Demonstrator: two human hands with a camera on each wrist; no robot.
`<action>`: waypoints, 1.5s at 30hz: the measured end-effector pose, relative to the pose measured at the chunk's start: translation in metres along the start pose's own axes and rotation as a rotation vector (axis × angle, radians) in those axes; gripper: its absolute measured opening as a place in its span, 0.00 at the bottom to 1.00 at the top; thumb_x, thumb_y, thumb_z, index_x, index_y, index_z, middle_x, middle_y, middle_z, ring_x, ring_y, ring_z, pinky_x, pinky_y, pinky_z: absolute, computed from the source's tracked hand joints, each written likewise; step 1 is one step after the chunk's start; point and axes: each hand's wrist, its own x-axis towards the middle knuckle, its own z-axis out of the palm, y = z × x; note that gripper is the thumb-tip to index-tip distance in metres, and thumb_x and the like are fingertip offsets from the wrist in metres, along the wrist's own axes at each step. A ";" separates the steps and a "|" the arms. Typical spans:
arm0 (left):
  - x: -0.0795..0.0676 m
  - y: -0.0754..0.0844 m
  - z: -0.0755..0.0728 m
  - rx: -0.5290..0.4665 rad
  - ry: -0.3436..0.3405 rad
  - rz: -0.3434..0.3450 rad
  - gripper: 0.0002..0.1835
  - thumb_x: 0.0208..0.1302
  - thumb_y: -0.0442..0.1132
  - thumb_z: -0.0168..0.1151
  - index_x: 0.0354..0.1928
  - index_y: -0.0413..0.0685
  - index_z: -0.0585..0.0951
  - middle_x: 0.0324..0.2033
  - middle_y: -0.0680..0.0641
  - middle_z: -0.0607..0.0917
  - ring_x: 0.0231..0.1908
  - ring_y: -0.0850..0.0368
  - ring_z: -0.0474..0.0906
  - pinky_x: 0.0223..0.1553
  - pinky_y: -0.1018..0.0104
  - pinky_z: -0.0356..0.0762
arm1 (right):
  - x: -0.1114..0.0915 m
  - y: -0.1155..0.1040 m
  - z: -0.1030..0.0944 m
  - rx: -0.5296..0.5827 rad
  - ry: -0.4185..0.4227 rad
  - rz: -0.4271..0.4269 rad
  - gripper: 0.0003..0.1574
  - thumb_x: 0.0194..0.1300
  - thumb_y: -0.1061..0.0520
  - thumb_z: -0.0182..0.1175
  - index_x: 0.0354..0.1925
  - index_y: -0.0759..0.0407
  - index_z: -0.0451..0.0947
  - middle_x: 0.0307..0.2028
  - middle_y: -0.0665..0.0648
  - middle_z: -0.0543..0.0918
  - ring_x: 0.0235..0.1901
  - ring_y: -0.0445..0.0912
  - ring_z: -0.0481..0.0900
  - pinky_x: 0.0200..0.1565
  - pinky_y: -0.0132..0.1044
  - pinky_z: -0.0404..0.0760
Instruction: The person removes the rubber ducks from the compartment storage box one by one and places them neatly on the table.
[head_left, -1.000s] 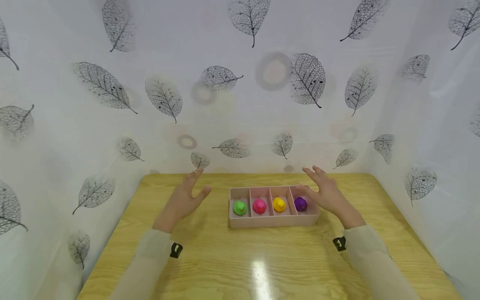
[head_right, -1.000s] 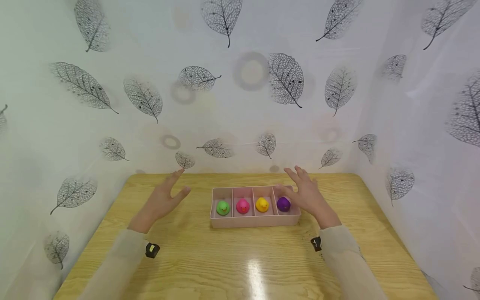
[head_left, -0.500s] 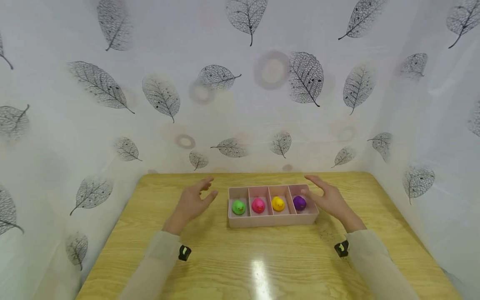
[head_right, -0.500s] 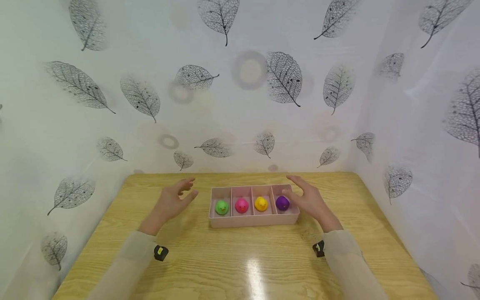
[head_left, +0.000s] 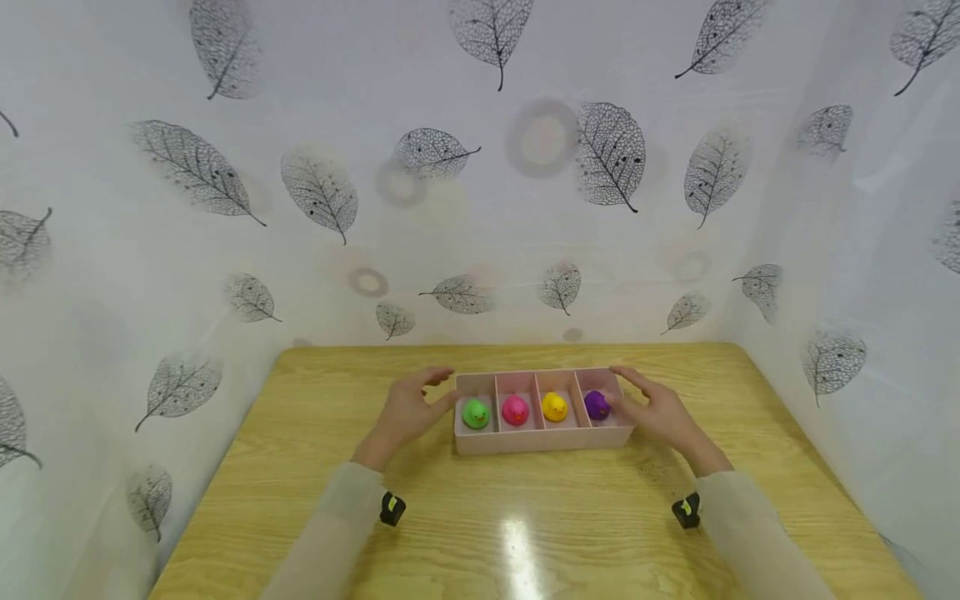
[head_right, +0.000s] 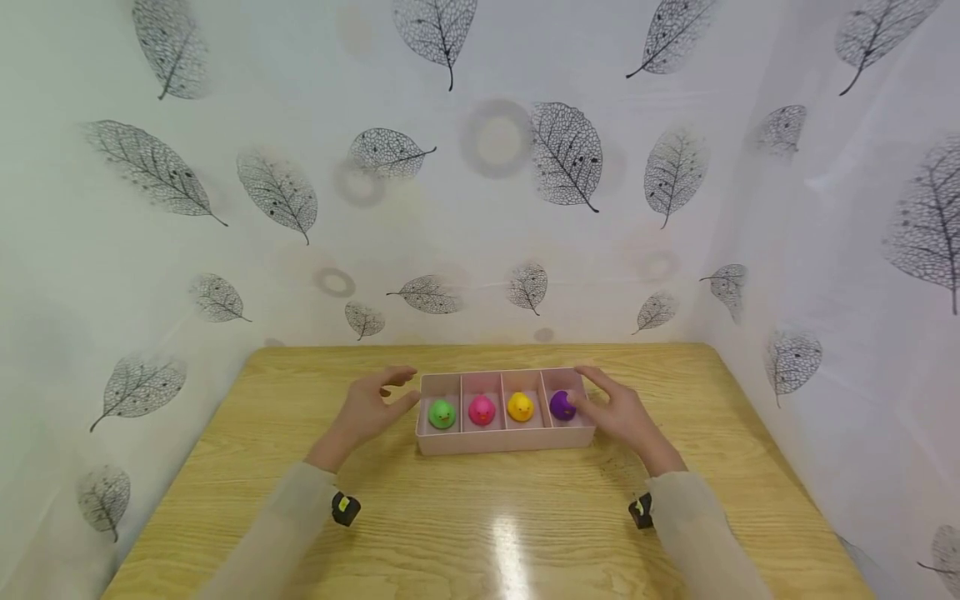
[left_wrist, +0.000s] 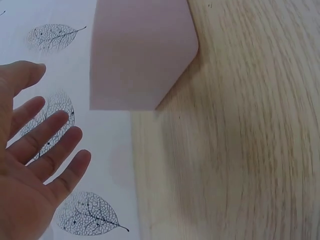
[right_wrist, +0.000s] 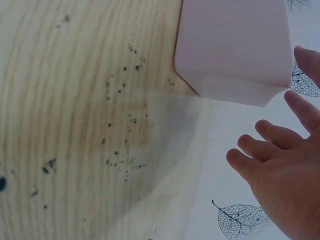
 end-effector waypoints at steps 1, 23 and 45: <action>0.001 0.001 0.002 0.004 -0.010 -0.003 0.24 0.67 0.41 0.73 0.63 0.42 0.83 0.58 0.39 0.88 0.57 0.38 0.85 0.54 0.39 0.84 | 0.000 0.001 0.000 -0.002 -0.003 0.002 0.41 0.76 0.40 0.60 0.79 0.54 0.65 0.77 0.71 0.66 0.73 0.75 0.65 0.69 0.74 0.68; 0.000 0.003 0.028 -0.062 -0.140 -0.084 0.27 0.68 0.43 0.73 0.66 0.45 0.81 0.62 0.40 0.86 0.66 0.38 0.80 0.69 0.41 0.77 | -0.002 0.017 0.013 -0.018 -0.048 0.007 0.44 0.76 0.38 0.60 0.80 0.55 0.62 0.76 0.73 0.67 0.72 0.77 0.64 0.67 0.78 0.66; 0.010 0.011 0.042 0.101 -0.256 -0.115 0.28 0.61 0.38 0.78 0.63 0.40 0.82 0.62 0.39 0.85 0.67 0.37 0.78 0.72 0.41 0.73 | -0.001 0.022 0.017 0.051 -0.073 0.042 0.48 0.74 0.35 0.62 0.82 0.49 0.59 0.79 0.70 0.62 0.76 0.75 0.60 0.72 0.72 0.63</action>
